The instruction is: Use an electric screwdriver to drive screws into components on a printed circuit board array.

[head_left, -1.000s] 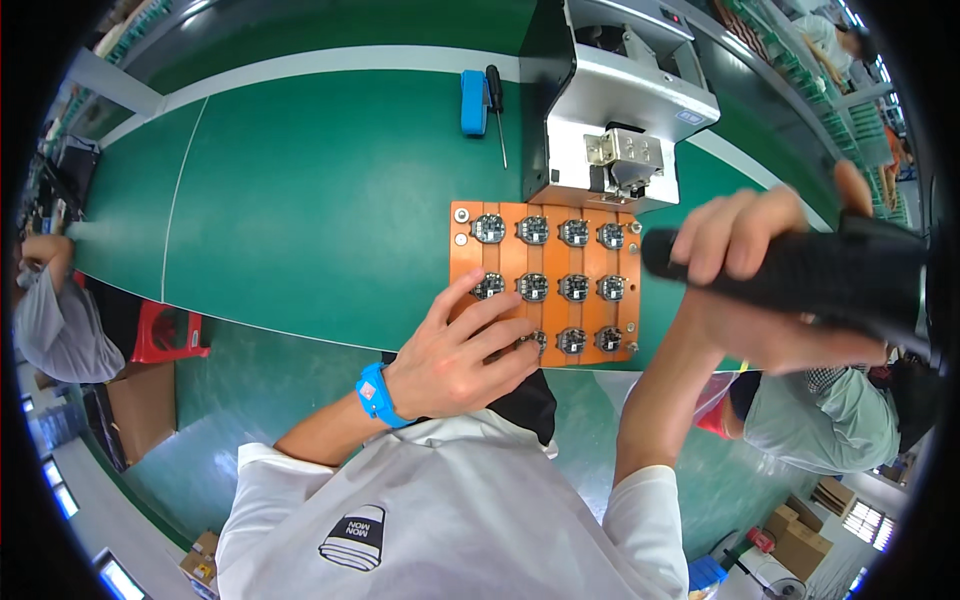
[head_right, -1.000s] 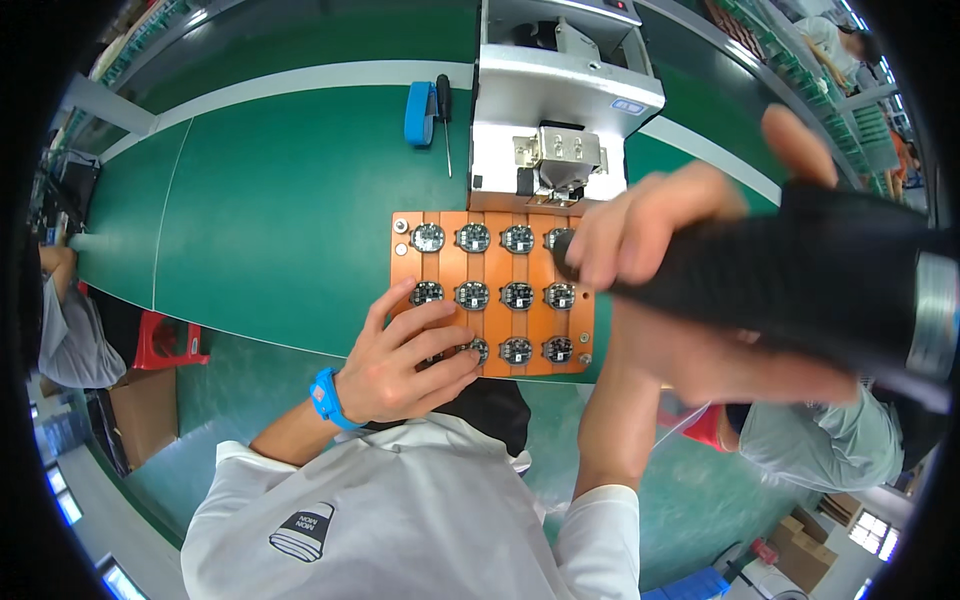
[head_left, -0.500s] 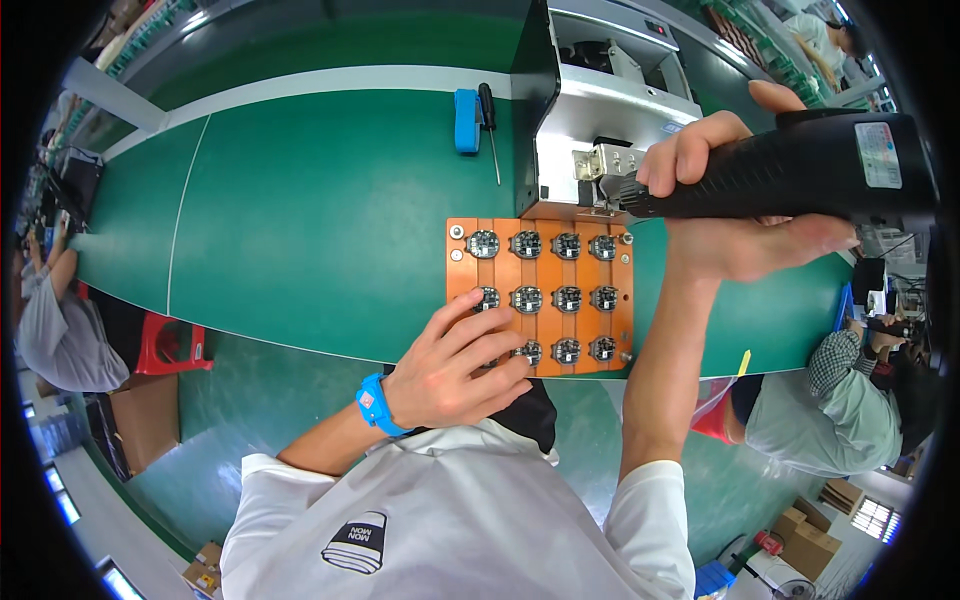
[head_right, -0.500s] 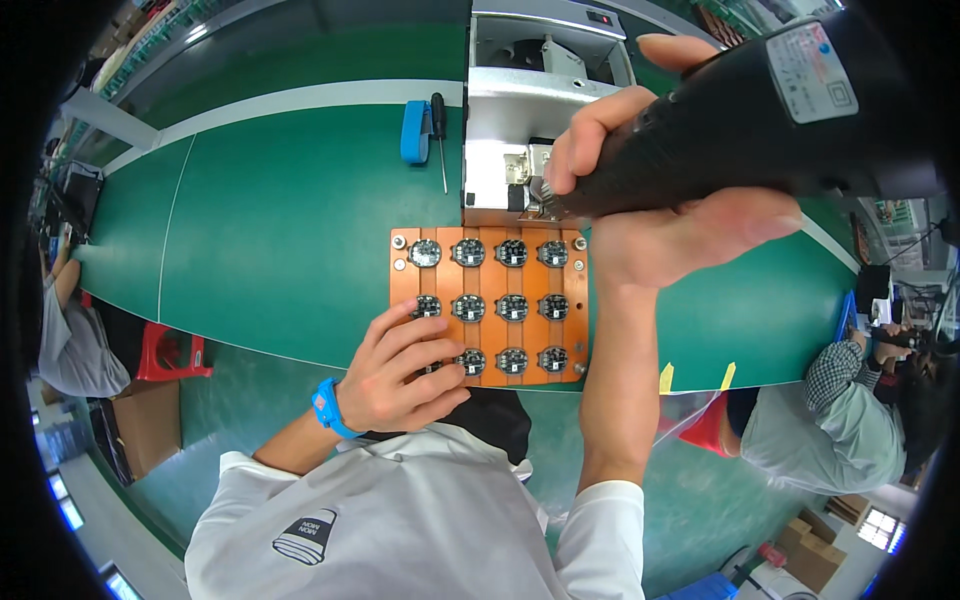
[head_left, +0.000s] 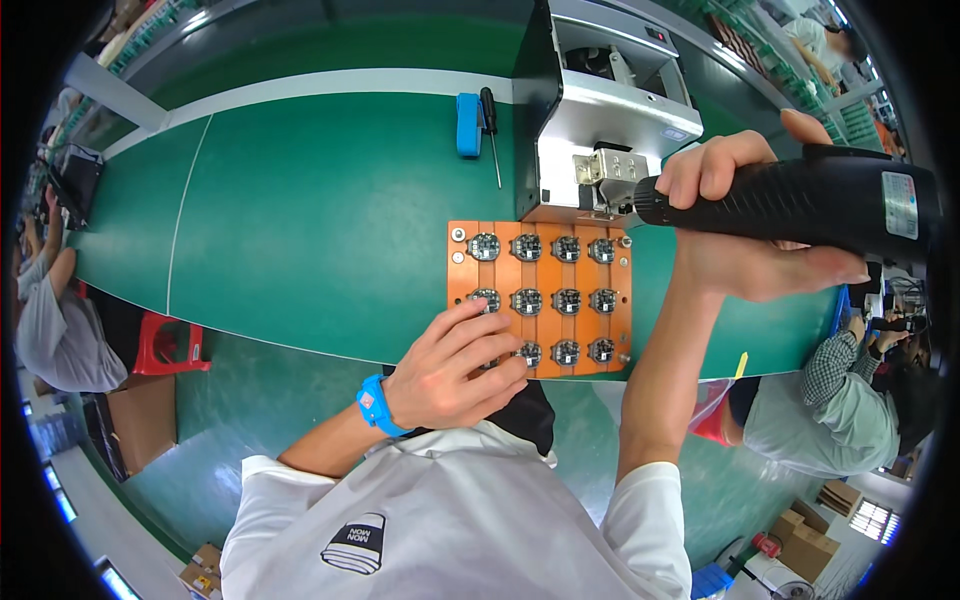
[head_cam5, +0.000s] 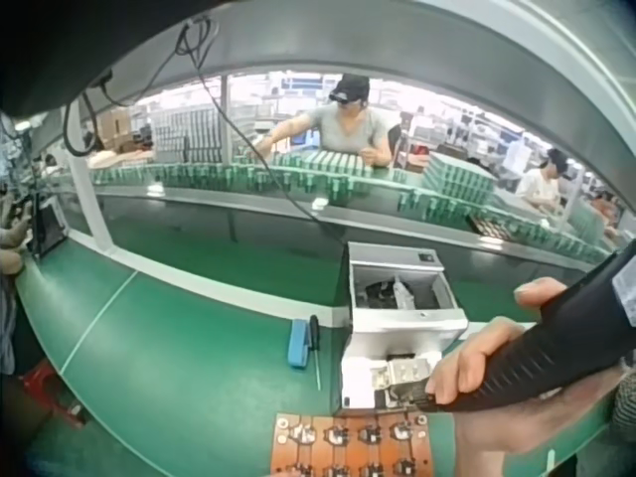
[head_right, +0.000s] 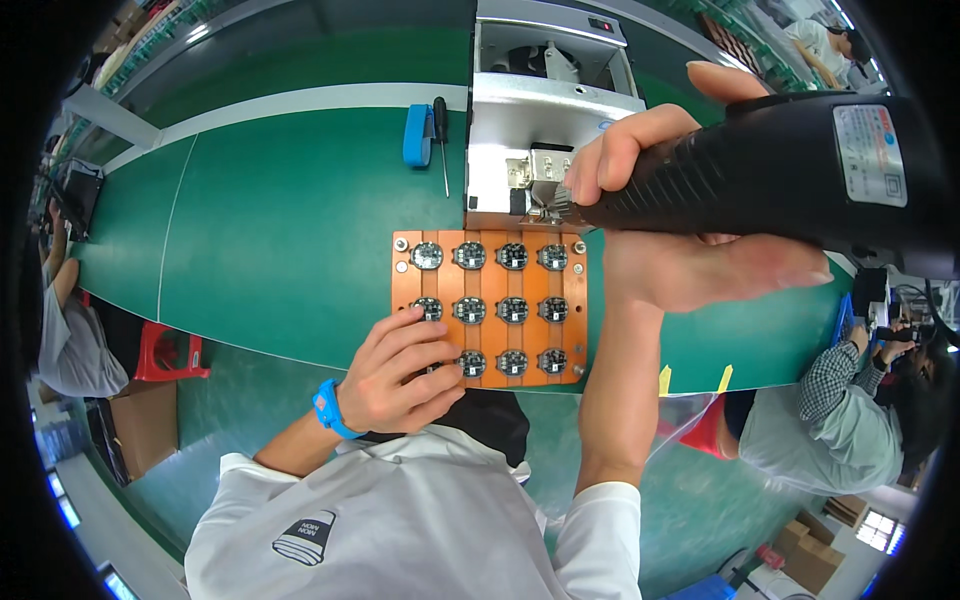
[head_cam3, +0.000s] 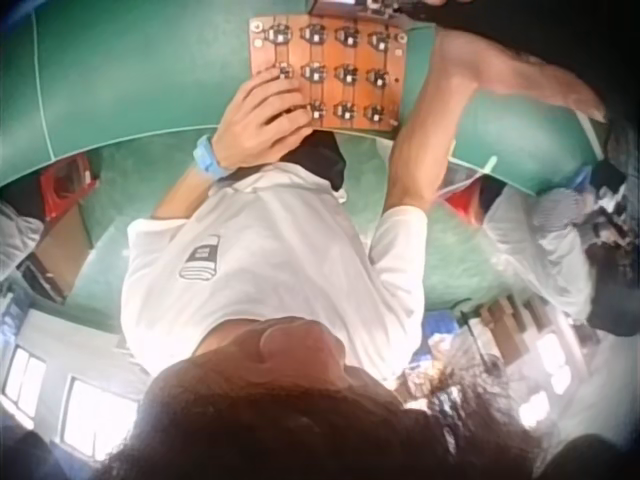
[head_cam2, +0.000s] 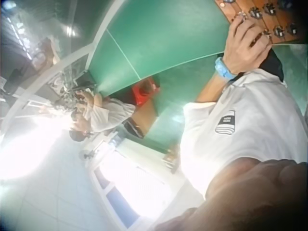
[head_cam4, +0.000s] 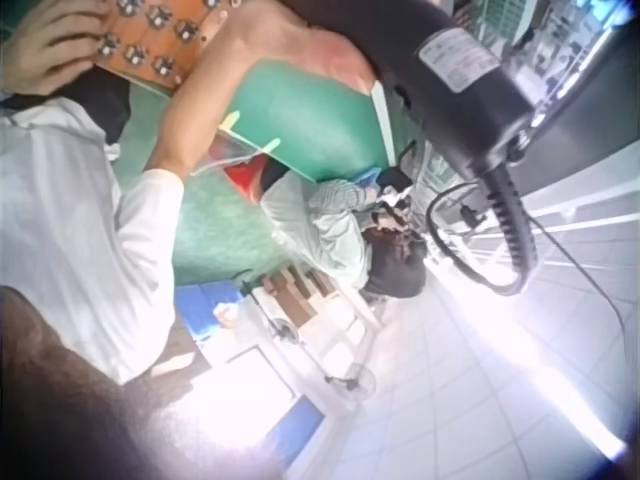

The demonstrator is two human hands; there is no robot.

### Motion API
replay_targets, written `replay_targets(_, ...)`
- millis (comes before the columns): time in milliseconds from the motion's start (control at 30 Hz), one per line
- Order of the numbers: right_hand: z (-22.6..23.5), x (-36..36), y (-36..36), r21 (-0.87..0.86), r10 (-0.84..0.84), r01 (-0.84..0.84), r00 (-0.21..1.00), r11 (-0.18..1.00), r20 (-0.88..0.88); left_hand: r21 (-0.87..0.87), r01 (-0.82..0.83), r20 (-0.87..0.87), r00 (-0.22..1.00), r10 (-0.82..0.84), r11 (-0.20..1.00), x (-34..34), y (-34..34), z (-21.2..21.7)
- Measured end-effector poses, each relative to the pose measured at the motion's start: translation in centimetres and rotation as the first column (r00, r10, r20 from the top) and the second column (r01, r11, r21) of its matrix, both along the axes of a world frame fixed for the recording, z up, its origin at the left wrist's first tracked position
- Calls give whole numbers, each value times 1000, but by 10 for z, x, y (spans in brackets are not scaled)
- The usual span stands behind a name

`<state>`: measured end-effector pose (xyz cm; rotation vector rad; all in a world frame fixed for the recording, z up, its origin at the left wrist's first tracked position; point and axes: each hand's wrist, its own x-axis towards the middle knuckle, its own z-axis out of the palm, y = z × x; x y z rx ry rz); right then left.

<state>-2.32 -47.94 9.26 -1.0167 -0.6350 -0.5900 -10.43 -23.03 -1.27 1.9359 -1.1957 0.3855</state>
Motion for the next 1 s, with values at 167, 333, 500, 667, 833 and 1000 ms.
replay_targets(167,-6,-7,0,32,-5,6,999,999,-40,-5,3,-1,1000,-3,1000,0,0,-1)
replay_targets(333,-8,-7,1,54,-8,10,999,998,-32,-7,5,4,1000,-5,1000,-1,0,-2)
replay_targets(500,0,-21,1,0,-59,59,998,998,-2,-19,-1,9,1000,2,1000,0,0,1)
replay_targets(667,-1,-61,15,-65,-98,100,994,993,39,-74,-80,-88,993,74,994,3,-2,6)
replay_targets(833,-18,-87,39,-39,61,-60,997,997,51,-114,-143,-200,973,119,983,6,-2,9)
replay_targets(1000,-29,-88,41,-106,145,-138,987,985,62,-129,-145,-160,979,124,981,6,1,5)
